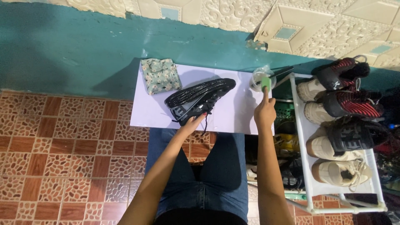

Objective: The person sits on the floor and cleans a black sneaker using a green brush and a white cleaning solution. They repeatedly dip the brush into the solution and scrub the shoe's upper, sole, and sides. A patterned cloth is moved aside to access the workspace.

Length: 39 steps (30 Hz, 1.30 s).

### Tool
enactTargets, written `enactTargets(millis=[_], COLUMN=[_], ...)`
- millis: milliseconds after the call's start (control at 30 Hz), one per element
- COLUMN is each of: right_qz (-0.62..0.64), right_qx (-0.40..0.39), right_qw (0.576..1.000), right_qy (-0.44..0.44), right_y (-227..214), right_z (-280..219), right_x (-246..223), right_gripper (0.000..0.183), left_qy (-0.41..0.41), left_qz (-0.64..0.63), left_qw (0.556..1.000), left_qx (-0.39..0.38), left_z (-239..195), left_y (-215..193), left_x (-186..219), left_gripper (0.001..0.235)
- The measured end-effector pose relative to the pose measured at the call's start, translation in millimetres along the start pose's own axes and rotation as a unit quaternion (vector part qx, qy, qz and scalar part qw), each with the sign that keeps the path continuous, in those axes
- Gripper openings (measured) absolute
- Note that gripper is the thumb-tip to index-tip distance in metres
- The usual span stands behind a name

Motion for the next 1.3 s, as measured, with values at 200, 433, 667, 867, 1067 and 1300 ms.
enactTargets(millis=[200,433,667,867,1067,1300], right_qz=[0.009,0.091,0.187,0.127,0.153,0.160], right_qx=[-0.032,-0.062,-0.049,0.009,0.005,-0.009], right_qw=[0.999,0.992,0.969,0.971,0.974,0.971], right_qy=[0.003,0.063,-0.150,-0.202,-0.164,-0.179], right_y=[0.1,-12.1,-5.3,2.0,-8.0,-3.6], right_z=[-4.7,-30.5,-111.8,-103.6,-102.2,-98.2], right_x=[-9.6,-38.4,-118.7,-132.1,-131.6,-133.5], right_gripper=[0.067,0.077,0.032,0.048,0.050,0.052], left_qy=[-0.024,-0.218,-0.336,-0.241,-0.169,-0.164], left_qz=[-0.030,-0.039,0.011,-0.095,-0.185,-0.118], left_qw=[0.999,0.973,0.942,0.964,0.966,0.972], left_qx=[-0.007,-0.063,-0.002,0.061,0.068,0.120], left_z=[2.1,9.0,20.7,19.2,22.5,37.8], left_y=[-1.5,2.8,0.2,4.7,11.4,9.1], left_x=[64.7,8.6,-32.8,-20.2,-31.0,-112.0], left_gripper=[0.069,0.100,0.116,0.101,0.096,0.089])
Point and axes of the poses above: each hand's wrist, its own z-axis towards the middle knuckle, its own y-axis out of the palm, x = y × z, the point moved 4 cm from there along z, towards the middle knuckle, and after that the axes turned 7 degrees about -x, right-handed, at the moved point
